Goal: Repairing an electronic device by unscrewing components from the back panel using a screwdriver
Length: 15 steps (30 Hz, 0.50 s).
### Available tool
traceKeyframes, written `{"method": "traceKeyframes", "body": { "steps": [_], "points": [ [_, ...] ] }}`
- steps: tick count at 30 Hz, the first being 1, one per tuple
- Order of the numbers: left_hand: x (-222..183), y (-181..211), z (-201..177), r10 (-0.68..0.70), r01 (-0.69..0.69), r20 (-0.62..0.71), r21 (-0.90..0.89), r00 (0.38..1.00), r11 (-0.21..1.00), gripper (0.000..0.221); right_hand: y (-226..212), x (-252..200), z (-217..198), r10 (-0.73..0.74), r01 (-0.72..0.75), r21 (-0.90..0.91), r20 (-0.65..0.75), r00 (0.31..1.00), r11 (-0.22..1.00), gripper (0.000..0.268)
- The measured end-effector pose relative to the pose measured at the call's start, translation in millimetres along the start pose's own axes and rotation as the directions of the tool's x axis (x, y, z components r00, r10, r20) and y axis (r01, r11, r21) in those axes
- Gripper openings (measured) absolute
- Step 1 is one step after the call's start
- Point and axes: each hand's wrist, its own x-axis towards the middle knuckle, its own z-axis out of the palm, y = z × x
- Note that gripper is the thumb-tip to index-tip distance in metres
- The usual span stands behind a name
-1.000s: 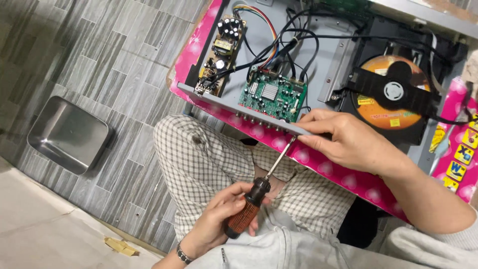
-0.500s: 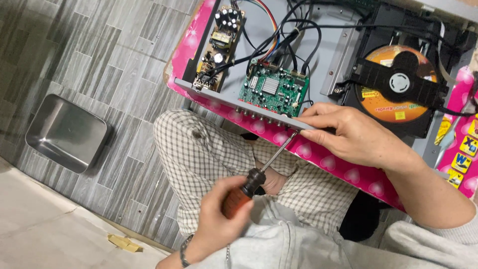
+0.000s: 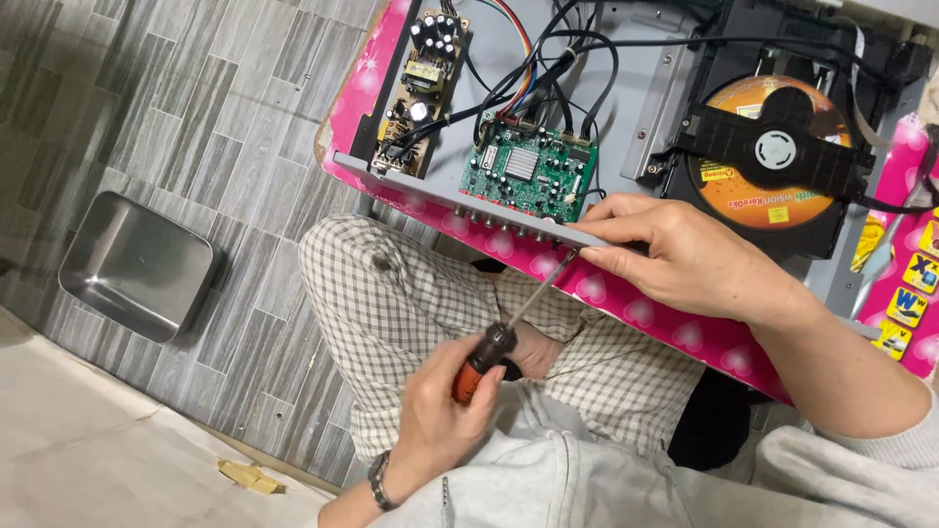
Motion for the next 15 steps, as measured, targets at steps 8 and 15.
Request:
{"method": "traceKeyframes", "body": {
  "steps": [8, 15],
  "points": [
    [-9, -48, 4, -0.300, 0.767, 0.804, -0.587, 0.513, -0.261, 0.047, 0, -1, 0, -0.023, 0.023, -0.010, -0.011, 1.000, 1.000, 0.027],
    [6, -3, -3, 0.013, -0.013, -0.019, -0.018, 1.000, 1.000, 0.026, 2, -1, 1, -0.016, 0.016, -0.021, -0.012, 1.000, 1.000, 0.025]
  ]
}}
